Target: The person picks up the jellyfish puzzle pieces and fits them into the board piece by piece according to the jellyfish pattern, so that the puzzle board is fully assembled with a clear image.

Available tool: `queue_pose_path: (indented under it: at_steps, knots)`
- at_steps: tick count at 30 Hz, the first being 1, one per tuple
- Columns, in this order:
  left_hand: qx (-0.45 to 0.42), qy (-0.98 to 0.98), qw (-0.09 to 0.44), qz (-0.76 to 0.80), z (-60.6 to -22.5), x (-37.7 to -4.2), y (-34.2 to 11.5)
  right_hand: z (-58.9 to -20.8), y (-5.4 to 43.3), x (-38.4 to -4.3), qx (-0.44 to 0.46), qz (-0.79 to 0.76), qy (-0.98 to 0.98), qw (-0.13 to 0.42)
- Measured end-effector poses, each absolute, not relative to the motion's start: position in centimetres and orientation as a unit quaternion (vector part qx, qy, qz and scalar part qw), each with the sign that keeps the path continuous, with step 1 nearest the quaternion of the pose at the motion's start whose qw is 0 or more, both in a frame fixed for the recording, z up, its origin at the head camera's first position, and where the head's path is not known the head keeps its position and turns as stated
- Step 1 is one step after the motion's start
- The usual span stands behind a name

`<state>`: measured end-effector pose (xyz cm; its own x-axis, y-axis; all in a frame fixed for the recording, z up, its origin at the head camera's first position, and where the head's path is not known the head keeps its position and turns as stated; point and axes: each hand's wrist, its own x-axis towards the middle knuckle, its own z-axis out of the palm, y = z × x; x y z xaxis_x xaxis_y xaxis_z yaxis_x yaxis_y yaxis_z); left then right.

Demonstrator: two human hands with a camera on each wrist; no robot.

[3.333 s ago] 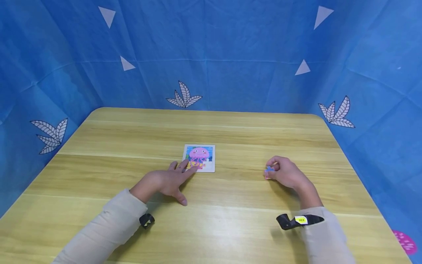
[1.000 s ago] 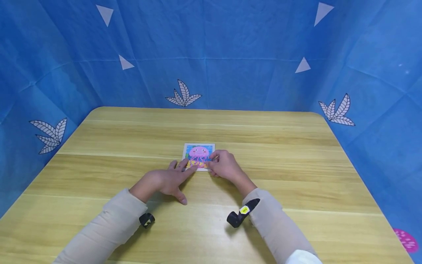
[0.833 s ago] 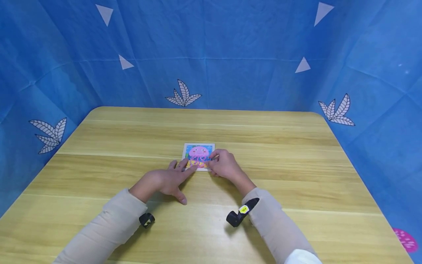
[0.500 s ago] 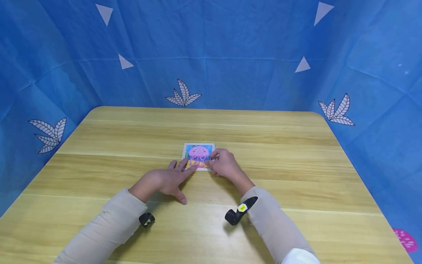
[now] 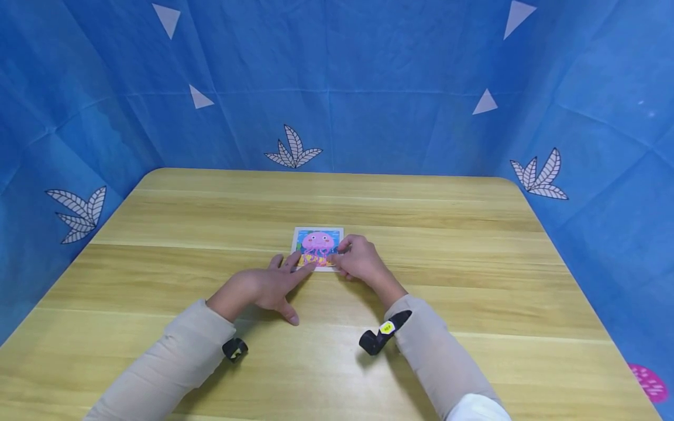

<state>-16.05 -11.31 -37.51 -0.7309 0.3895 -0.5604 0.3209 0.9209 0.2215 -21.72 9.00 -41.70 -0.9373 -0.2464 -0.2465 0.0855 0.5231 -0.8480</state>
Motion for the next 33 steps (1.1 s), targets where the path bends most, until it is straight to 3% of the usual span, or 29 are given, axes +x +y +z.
queue_pose_path:
  at_steps: [23,33]
  knots:
    - [0.191,0.929,0.313,0.048,-37.43,-16.03,-11.29,-41.71,8.77,-21.62,-0.026,-0.471,0.866,0.165]
    - [0.193,0.929,0.313,0.05,-37.46,-16.07,-11.16,-41.68,9.25,-22.12,-0.039,-0.462,0.866,0.189]
